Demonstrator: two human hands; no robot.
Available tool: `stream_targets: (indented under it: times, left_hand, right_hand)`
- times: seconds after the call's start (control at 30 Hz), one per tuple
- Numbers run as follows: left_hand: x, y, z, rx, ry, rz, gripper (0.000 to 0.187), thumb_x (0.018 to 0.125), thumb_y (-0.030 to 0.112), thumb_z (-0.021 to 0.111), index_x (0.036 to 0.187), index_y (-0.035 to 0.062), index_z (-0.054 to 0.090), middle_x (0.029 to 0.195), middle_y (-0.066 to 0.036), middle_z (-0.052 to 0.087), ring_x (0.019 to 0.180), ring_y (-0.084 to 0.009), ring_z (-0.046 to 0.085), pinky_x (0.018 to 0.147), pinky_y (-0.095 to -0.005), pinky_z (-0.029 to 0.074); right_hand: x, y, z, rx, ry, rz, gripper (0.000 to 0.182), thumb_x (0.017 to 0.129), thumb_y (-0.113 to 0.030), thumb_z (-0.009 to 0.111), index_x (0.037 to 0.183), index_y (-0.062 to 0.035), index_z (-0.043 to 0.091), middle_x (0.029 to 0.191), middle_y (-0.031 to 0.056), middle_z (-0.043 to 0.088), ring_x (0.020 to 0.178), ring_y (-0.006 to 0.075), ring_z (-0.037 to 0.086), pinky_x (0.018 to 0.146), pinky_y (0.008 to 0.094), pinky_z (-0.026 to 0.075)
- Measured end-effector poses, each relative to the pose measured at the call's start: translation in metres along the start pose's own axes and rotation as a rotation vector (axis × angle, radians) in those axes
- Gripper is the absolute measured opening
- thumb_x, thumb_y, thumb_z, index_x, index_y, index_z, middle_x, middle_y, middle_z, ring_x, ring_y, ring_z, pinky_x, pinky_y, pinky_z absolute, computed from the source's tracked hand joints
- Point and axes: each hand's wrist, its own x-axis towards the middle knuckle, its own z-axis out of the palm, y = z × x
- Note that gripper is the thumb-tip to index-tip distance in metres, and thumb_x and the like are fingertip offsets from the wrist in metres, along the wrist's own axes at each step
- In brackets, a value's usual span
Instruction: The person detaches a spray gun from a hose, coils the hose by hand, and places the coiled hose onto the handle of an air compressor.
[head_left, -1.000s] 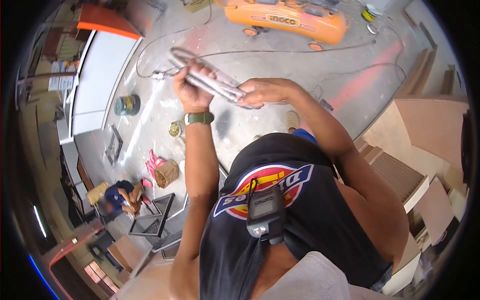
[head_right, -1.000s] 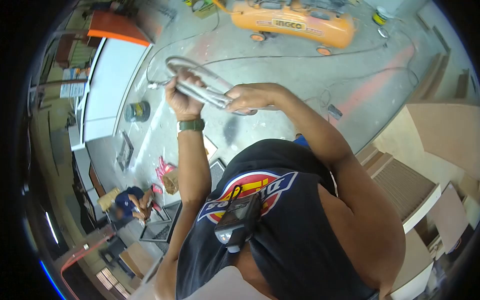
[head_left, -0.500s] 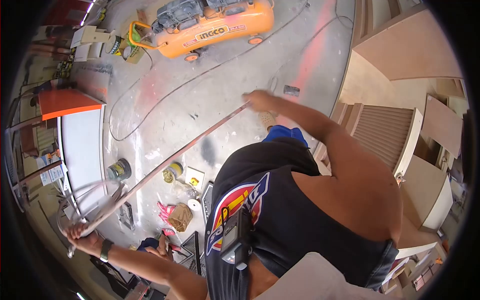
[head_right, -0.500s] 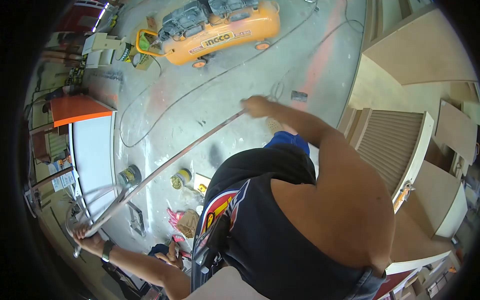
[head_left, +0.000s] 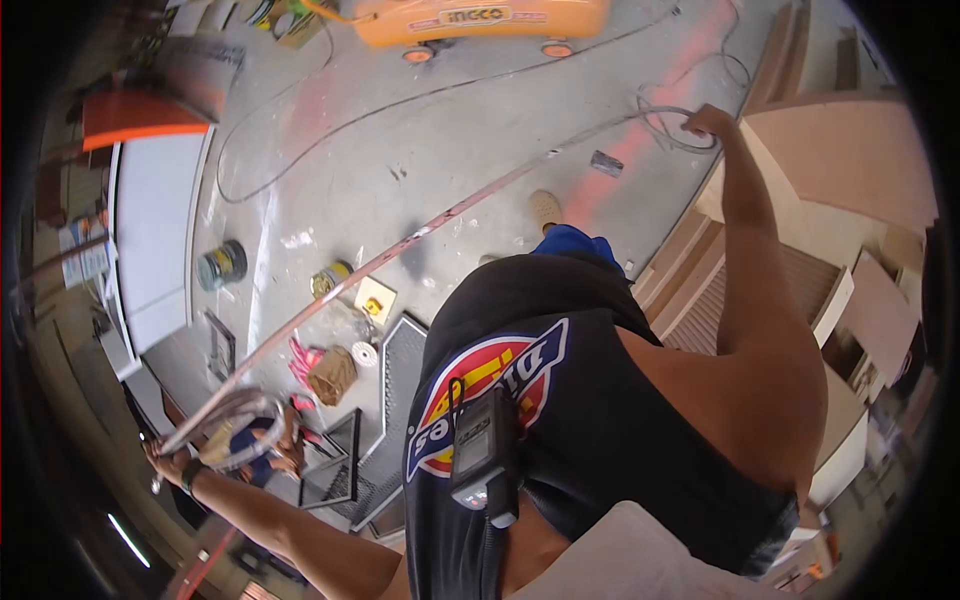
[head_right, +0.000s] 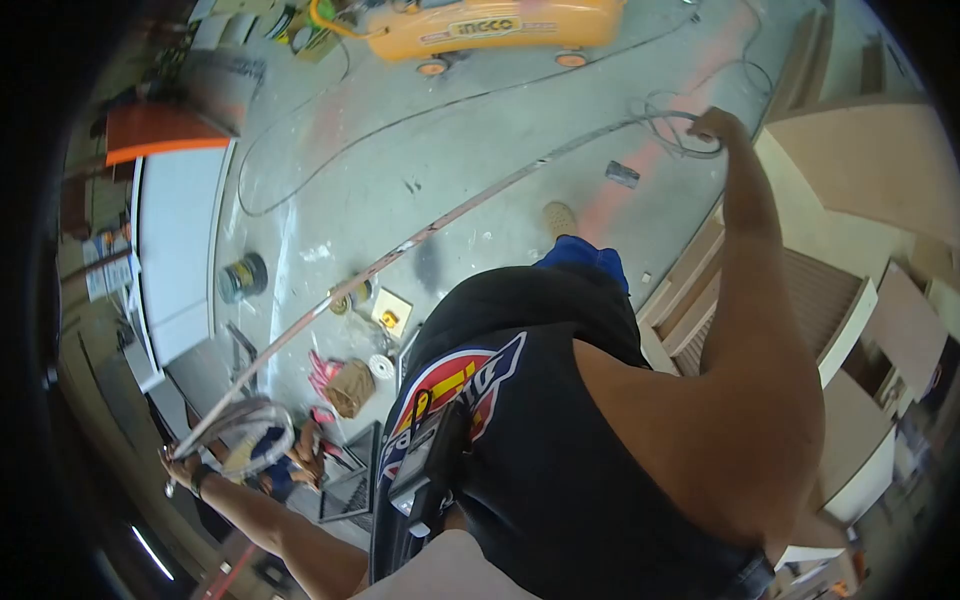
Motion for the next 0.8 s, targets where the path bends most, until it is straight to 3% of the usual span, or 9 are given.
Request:
stream_targets:
  times: [0.1, 0.17, 0.27, 0.33, 0.4, 0.5, 0.6, 0.77, 0.8]
  left_hand:
    - [-0.005, -0.013, -0.018, -0.048, -0.145, -0.116, 0.036, 0.088, 0.011, 0.058, 0.059, 0.016, 0.038, 0.053, 0.004, 0.039, 0.052, -0.0118, 0.041, 0.057, -0.0253, 0.041]
    - [-0.004, -0.036, -0.024, 0.134, -0.101, 0.011, 0.038, 0.093, 0.011, 0.054, 0.06, 0.0174, 0.037, 0.054, 0.005, 0.035, 0.049, -0.0069, 0.036, 0.054, -0.0212, 0.037]
    - [-0.07, -0.095, 0.061, 0.04, -0.346, -0.31, 0.029, 0.094, 0.015, 0.054, 0.069, 0.0159, 0.041, 0.056, 0.008, 0.032, 0.05, -0.003, 0.031, 0.051, -0.022, 0.032]
    - [-0.087, -0.151, 0.11, 0.354, -0.322, -0.18, 0.011, 0.092, 0.018, 0.059, 0.086, 0.0089, 0.06, 0.063, 0.008, 0.04, 0.053, -0.0039, 0.037, 0.053, -0.0225, 0.035]
    - [-0.1, -0.219, 0.156, 0.516, -0.304, -0.229, 0.019, 0.087, 0.024, 0.064, 0.095, 0.0064, 0.064, 0.073, 0.003, 0.053, 0.063, -0.0084, 0.051, 0.059, -0.0235, 0.044]
    - [-0.166, -0.309, 0.238, 0.489, -0.583, -0.306, 0.046, 0.084, 0.032, 0.064, 0.118, 0.0006, 0.06, 0.077, -0.001, 0.055, 0.06, -0.0102, 0.049, 0.059, -0.0253, 0.044]
    - [-0.205, -0.378, 0.285, 0.056, -0.814, -0.57, 0.049, 0.087, 0.025, 0.057, 0.128, -0.0015, 0.05, 0.122, -0.021, 0.061, 0.058, -0.0117, 0.047, 0.056, -0.0267, 0.044]
    - [-0.25, -0.424, 0.322, -0.507, -0.812, -0.564, 0.048, 0.079, 0.026, 0.06, 0.123, 0.007, 0.056, 0.11, -0.018, 0.066, 0.063, -0.0169, 0.049, 0.039, -0.0206, 0.035]
    - [-0.256, -0.42, 0.326, -0.557, -0.791, -0.702, 0.042, 0.077, 0.025, 0.061, 0.116, 0.0099, 0.06, 0.091, -0.01, 0.069, 0.066, -0.0194, 0.05, 0.051, -0.0266, 0.046]
  right_hand:
    - [-0.029, 0.005, -0.021, 0.274, 0.027, 0.018, 0.033, 0.076, -0.037, 0.072, 0.074, -0.0041, 0.069, 0.063, 0.0023, 0.057, 0.059, 0.0131, 0.047, 0.057, 0.0295, 0.039]
    - [-0.009, 0.022, -0.019, 0.588, 0.279, -0.141, 0.032, 0.078, -0.035, 0.072, 0.085, -0.0036, 0.07, 0.069, -0.0019, 0.054, 0.063, 0.012, 0.044, 0.059, 0.0287, 0.036]
    - [0.01, -0.041, -0.056, 0.792, 0.519, -0.268, 0.035, 0.079, -0.035, 0.071, 0.096, -0.0034, 0.07, 0.074, -0.0031, 0.053, 0.068, 0.0115, 0.046, 0.061, 0.0281, 0.035]
    - [-0.043, -0.171, -0.063, 0.733, 0.746, -0.454, 0.036, 0.082, -0.033, 0.07, 0.101, -0.0027, 0.07, 0.075, -0.0021, 0.053, 0.07, 0.0106, 0.046, 0.063, 0.0277, 0.037]
    - [-0.054, -0.284, -0.045, 0.802, 0.734, -0.769, 0.034, 0.086, -0.025, 0.066, 0.113, -0.0041, 0.066, 0.09, 0.0017, 0.064, 0.081, 0.0121, 0.057, 0.075, 0.0268, 0.046]
    - [-0.131, -0.421, 0.01, 0.719, 0.601, -1.157, 0.035, 0.089, -0.017, 0.065, 0.121, -0.0033, 0.062, 0.105, 0.0081, 0.068, 0.091, 0.0144, 0.063, 0.086, 0.0314, 0.051]
    - [-0.207, -0.472, 0.072, 0.831, 0.243, -1.336, 0.035, 0.09, -0.018, 0.065, 0.119, 0.002, 0.061, 0.11, 0.0128, 0.068, 0.099, 0.0161, 0.064, 0.088, 0.0306, 0.05]
    - [-0.247, -0.434, 0.114, 0.727, 0.201, -1.343, 0.024, 0.088, -0.014, 0.064, 0.11, -0.0046, 0.064, 0.087, 0.0189, 0.068, 0.078, 0.0324, 0.067, 0.069, 0.0368, 0.052]
    - [-0.241, -0.424, 0.116, 0.667, 0.196, -1.325, 0.024, 0.087, -0.014, 0.063, 0.11, -0.0047, 0.063, 0.087, 0.0192, 0.067, 0.077, 0.0338, 0.067, 0.069, 0.0381, 0.052]
